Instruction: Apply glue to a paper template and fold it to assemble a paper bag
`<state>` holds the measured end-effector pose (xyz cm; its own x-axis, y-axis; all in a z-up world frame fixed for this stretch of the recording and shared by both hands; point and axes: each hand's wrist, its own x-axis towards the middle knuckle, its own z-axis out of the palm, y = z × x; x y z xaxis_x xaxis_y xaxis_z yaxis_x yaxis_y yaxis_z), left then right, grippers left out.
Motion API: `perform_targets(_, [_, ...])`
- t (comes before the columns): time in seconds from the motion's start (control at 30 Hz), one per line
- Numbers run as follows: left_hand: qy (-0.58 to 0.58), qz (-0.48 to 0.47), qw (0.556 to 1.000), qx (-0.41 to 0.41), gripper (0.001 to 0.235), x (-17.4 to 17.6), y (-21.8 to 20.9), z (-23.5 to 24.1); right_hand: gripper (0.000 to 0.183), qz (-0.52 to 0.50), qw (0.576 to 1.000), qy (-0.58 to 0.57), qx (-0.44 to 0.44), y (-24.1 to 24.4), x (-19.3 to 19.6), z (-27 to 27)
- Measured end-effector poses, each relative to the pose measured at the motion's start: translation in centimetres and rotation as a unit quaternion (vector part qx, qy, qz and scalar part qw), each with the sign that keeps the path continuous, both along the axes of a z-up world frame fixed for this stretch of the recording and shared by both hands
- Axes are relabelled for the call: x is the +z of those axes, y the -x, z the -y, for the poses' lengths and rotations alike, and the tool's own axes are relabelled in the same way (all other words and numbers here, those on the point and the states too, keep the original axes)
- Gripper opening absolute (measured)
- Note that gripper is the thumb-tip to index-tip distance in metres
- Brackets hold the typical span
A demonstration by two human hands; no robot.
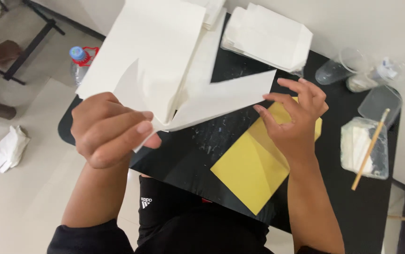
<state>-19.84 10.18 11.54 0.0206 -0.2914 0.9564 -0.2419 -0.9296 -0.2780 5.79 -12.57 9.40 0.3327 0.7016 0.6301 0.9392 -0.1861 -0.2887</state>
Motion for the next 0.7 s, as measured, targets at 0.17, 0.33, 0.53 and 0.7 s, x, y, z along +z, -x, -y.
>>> perform_targets(0.17, [0.017,0.017,0.999,-0.036,0.019,-0.2,-3.0,0.2,0.009,-0.041,0.999,-0.017,-0.022,-1.9,-0.7,4.8])
perform_targets(0.33, [0.111,0.091,0.989,0.035,0.031,-0.4,-7.4,0.9,0.006,-0.121,0.992,-0.020,-0.006,-3.3,-0.9,8.9])
perform_targets(0.53, [0.267,0.058,0.959,0.069,0.034,2.7,-12.4,2.8,0.028,-0.287,0.954,-0.086,0.026,-5.6,-3.1,12.0])
perform_targets(0.7, [0.280,0.013,0.956,0.082,0.025,2.7,-16.6,2.6,0.041,-0.520,0.837,-0.168,0.020,-7.6,-5.1,13.6])
